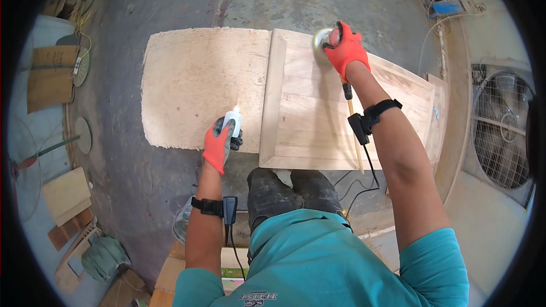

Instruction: The person applies a liquid from a white bottle onto a large wooden board and then uses a handheld electric sander to smooth the surface. The person moves the sander across the board in various directions, occasionally pausing to reposition the board or adjust the tool.

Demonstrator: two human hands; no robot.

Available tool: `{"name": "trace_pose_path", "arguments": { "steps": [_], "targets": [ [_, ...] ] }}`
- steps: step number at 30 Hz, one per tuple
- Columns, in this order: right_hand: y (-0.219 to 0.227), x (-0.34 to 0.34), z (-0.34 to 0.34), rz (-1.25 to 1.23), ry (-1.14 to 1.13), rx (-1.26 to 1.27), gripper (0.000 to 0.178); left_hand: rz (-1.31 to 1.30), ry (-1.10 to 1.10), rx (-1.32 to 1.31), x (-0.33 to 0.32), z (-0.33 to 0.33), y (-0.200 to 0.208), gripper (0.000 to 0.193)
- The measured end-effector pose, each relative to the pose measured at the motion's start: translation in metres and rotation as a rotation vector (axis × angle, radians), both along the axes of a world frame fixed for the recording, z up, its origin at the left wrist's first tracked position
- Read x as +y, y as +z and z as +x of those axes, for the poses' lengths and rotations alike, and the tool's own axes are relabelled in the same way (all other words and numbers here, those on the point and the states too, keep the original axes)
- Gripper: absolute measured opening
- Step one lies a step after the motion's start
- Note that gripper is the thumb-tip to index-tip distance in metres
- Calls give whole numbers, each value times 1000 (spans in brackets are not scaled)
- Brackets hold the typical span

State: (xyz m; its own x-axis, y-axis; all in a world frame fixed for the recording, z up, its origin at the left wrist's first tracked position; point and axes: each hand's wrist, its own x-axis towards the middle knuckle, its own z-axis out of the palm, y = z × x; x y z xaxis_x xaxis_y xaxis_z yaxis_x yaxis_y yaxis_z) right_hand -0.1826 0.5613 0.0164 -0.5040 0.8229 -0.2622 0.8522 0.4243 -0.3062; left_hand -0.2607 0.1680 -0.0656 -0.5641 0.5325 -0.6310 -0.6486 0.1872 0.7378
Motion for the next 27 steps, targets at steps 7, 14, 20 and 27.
{"name": "trace_pose_path", "arguments": {
  "steps": [7,14,20,27],
  "targets": [
    [-4,38,48,24,-138,1,87,-30,5,30,2,3,0,32],
    [-16,65,110,85,-128,45,85,46,19,76,51,-2,12,33],
    [-2,51,164,24,-84,77,79,-12,-114,473,115,-28,-8,28],
    [-8,42,218,-45,-27,151,78,-195,-223,566,143,-47,-7,28]
  ]
}}
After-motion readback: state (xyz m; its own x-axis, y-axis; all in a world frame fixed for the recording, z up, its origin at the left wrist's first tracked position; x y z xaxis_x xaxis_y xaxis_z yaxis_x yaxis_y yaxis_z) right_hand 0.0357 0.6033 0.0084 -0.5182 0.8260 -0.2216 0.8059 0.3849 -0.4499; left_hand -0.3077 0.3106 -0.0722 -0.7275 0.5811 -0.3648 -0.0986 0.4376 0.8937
